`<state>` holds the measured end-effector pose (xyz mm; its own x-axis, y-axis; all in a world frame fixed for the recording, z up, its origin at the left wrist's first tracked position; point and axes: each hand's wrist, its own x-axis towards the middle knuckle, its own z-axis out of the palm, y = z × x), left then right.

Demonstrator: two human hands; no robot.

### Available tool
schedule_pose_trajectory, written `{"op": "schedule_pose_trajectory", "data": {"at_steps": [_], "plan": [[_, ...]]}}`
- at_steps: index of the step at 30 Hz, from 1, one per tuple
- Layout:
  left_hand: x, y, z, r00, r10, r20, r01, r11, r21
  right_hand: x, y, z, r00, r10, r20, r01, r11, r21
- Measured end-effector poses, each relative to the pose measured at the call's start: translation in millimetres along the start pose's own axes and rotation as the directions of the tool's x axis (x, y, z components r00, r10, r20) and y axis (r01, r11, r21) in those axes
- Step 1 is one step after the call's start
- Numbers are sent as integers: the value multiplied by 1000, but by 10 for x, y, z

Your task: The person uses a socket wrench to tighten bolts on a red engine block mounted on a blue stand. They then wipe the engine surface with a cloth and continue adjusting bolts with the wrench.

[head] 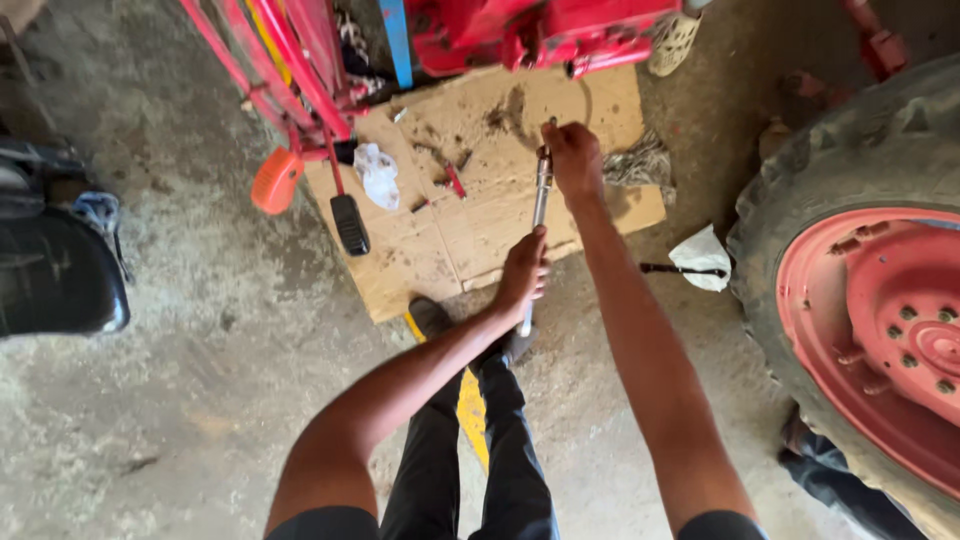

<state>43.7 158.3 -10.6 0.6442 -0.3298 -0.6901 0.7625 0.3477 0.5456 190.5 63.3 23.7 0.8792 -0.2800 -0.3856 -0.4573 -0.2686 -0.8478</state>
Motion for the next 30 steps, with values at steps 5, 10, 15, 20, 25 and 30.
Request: {"op": "schedule_pose_trajectory", "data": {"at_steps": [5, 10, 15, 20, 25, 30], "plan": [[-46, -206, -596, 987, -39, -153, 99, 909, 406, -258, 580, 495, 983, 176, -53, -134, 883, 450], [-180, -212, -1121, 981, -28, -191, 143, 773, 619, -249, 698, 817, 957, 268, -111, -133, 745, 653], [-496, -280, -1493, 969, -121, -216, 214, 849, 484, -177, 669, 806, 886, 366, 285, -464, 675, 574], [-528, -255, -1730, 962, -167, -217, 220, 943, 251, -314, 647, 1154, 914, 240, 326, -329, 910, 253], [-495, -132, -1894, 965, -140, -220, 176, 972, 154, -336, 632, 1486, 973, 86, 213, -33, 971, -237], [-469, -56, -2021, 961, -130, -242, 163, 979, 123, -363, 783, 1629, 920, -305, 247, 362, 902, -236]]}}
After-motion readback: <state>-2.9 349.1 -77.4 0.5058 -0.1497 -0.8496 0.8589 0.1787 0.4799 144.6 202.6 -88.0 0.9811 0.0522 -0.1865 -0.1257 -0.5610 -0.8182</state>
